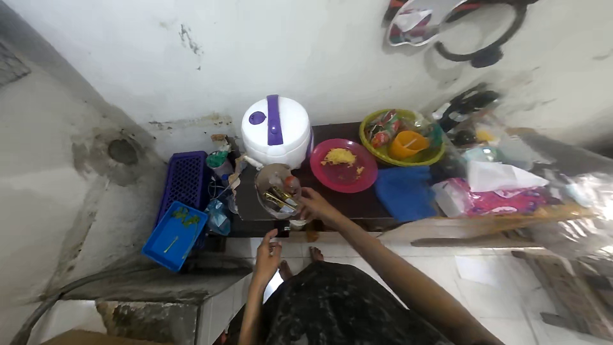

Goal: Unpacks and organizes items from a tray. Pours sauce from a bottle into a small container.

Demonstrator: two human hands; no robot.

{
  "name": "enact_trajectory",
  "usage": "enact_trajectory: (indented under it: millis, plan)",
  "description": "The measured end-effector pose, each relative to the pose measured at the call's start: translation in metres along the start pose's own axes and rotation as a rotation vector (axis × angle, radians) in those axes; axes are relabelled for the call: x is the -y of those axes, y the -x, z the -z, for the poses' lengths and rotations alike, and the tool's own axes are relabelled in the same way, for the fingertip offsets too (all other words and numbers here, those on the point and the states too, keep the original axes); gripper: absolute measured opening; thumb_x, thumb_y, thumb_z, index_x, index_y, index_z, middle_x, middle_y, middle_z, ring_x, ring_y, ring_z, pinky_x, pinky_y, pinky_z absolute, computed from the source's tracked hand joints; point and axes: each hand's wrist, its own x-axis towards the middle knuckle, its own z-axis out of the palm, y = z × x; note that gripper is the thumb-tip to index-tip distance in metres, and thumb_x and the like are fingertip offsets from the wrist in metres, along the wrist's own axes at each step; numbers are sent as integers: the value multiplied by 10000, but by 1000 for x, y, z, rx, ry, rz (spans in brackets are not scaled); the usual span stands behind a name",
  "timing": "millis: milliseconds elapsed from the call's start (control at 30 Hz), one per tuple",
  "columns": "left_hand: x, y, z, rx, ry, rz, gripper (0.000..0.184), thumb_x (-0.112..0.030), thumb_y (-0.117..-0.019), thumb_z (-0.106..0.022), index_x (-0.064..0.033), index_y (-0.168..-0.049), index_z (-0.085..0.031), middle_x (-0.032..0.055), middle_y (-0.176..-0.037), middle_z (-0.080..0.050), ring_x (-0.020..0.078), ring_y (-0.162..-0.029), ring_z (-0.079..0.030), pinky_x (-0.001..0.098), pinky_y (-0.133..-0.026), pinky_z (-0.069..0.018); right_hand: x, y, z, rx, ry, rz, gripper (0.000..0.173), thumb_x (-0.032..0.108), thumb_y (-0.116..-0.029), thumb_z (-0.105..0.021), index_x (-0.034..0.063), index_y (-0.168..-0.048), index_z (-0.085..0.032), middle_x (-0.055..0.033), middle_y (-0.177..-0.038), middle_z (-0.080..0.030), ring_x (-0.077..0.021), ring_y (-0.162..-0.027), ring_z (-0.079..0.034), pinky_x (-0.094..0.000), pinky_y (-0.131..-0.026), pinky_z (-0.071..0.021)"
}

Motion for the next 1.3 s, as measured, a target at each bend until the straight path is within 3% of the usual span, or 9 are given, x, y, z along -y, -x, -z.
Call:
enact_trajectory:
  millis: [133,200,333,433,600,767,1000,1133,1300]
  plan:
    - [16,-2,12,-31,9,67,485,-46,-1031,-516,84,-1485,-404,293,-1462,-500,314,-1179,-636,415,-992,-515,0,-9,-9,-13,-29,23,356,205,-1128,-381,12,-1427,-405,-99,-778,-609,-149,-559,-630,-294,-545,-562]
    - [31,-11,23,-127,179,184,471,-41,-1053,-476,91,-1493,-370,300,-1450,-499,317,-1172,-624,418,-968,-509,-4,-6,-15,-68,-28,77,322,161,-1127,-365,-32,-1368,-454,-95,-752,-600,-134,-526,-620,-283,-523,-559]
    - [74,-33,72,-491,688,516,433,-161,-1121,-333,40,-1505,-347,248,-1456,-483,257,-1110,-600,350,-922,-491,-16,15,-11,-130,-128,125,310,156,-1133,-308,-34,-1293,-494,-42,-730,-611,-79,-491,-598,-238,-475,-540]
    - [114,-46,121,-817,1062,602,442,-234,-1103,-333,3,-1475,-335,220,-1364,-492,236,-1013,-582,327,-846,-504,-26,42,2,-173,-161,131,305,156,-1125,-291,-3,-1214,-535,4,-696,-608,-52,-464,-566,-218,-438,-515]
    - [156,-57,182,-1127,1150,512,525,-273,-1119,-303,10,-1559,-248,256,-1594,-307,348,-1352,-458,447,-1069,-423,-67,87,34,-201,-120,197,274,130,-1063,-305,82,-1157,-557,101,-701,-664,-7,-449,-574,-194,-410,-516]
    - [184,-65,212,-1163,1133,551,567,-338,-1108,-311,-27,-1576,-238,248,-1600,-308,372,-1372,-448,501,-1058,-437,-95,132,71,-360,2,-31,232,8,-1014,-296,58,-1034,-521,106,-586,-559,-13,-426,-532,-205,-427,-501]
    - [225,-75,226,-1079,1114,553,570,-406,-1111,-246,-60,-1564,-252,213,-1540,-386,292,-1267,-525,419,-1001,-475,-178,146,106,-469,58,-343,352,39,-1041,-336,-73,-1338,-487,2,-652,-554,-73,-489,-572,-248,-480,-511]
    - [233,-78,231,-1056,1140,557,534,-374,-1111,-249,-69,-1550,-257,199,-1530,-394,272,-1264,-534,398,-989,-482,-243,140,101,-578,-83,-598,369,71,-1080,-306,-24,-1408,-445,-108,-800,-618,-152,-603,-621,-309,-574,-531]
    - [222,-77,220,-1050,1061,624,517,-347,-1108,-258,-79,-1550,-270,196,-1553,-371,296,-1282,-522,429,-995,-482,-290,140,93,-710,-210,-770,288,150,-1112,-340,-54,-1199,-523,-140,-873,-606,-153,-659,-562,-300,-618,-480]
